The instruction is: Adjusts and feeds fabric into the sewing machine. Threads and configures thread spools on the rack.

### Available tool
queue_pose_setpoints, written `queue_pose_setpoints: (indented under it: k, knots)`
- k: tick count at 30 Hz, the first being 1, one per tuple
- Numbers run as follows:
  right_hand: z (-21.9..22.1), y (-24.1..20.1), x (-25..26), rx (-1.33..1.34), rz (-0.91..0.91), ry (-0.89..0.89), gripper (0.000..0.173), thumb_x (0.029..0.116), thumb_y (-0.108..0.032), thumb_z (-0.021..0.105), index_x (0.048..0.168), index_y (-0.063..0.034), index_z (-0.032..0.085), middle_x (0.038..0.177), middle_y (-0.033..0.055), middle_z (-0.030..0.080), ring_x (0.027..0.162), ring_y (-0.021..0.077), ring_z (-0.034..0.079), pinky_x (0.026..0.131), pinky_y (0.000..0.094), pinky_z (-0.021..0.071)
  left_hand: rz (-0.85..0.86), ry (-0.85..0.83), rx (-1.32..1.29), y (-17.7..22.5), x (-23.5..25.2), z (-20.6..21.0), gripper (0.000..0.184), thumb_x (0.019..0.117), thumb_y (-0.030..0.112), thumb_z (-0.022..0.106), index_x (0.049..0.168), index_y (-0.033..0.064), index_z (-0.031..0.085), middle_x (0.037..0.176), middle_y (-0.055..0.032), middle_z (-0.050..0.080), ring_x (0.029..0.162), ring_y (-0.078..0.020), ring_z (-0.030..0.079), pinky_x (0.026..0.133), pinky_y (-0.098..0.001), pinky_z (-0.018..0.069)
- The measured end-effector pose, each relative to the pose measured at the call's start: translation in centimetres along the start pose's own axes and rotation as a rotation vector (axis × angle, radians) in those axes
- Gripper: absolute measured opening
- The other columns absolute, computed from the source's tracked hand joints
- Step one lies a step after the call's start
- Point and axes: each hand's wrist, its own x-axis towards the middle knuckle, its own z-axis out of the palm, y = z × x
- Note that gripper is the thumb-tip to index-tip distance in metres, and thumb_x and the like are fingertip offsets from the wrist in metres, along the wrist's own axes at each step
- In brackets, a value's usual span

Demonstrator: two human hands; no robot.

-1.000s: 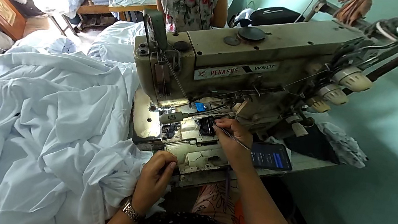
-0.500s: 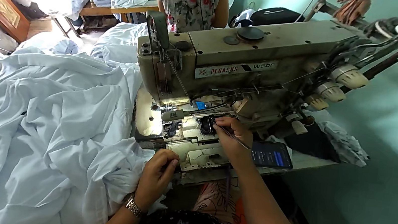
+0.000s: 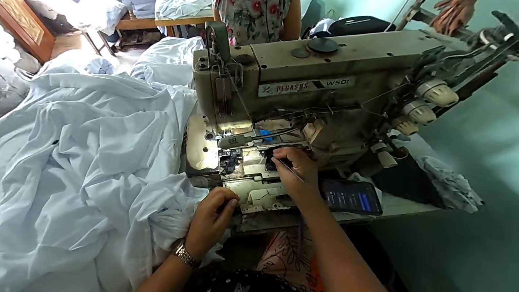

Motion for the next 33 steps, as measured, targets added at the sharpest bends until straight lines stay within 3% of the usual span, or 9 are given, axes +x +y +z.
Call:
queue_pose_setpoints:
  k: [9,23,33]
  knots:
    - [-0.28,0.2,-0.08,0.251,0.004,0.041,0.012,0.0857,0.005,0.075,0.095,-0.0017,0.072,0.103,0.0069,0.075,0.1,0.0133,0.072,0.089,0.0311,0.0617,0.003,-0.001,0.025,-0.04,-0.1,0.05,0.017,0.1028,0.01,0.056,0.104,0.003,0.072,0.101,-0.0051,0.069,0.091,-0.0103,0.066,0.081,-0.0262,0.058]
    - [-0.28,-0.13,0.31,0.16,0.09,0.044,0.01,0.0887,0.0,0.076,0.097,-0.0015,0.071,0.101,0.0081,0.075,0.094,0.0126,0.072,0.086,0.0317,0.0603,0.018,0.002,0.067,-0.17,-0.11,0.17,0.017,0.1025,0.01,0.057,0.103,0.0025,0.072,0.1,-0.005,0.069,0.089,-0.0085,0.066,0.08,-0.0232,0.0568]
    - [-0.76,-0.38,0.26,0.264,0.069,0.052,0.011,0.0868,0.006,0.075,0.095,0.0017,0.069,0.101,0.0101,0.075,0.094,0.0136,0.073,0.087,0.031,0.0607,0.026,0.008,0.089,-0.08,-0.09,0.28,0.017,0.1022,0.009,0.057,0.103,0.0019,0.072,0.098,-0.0054,0.069,0.088,-0.0083,0.065,0.08,-0.0229,0.0564]
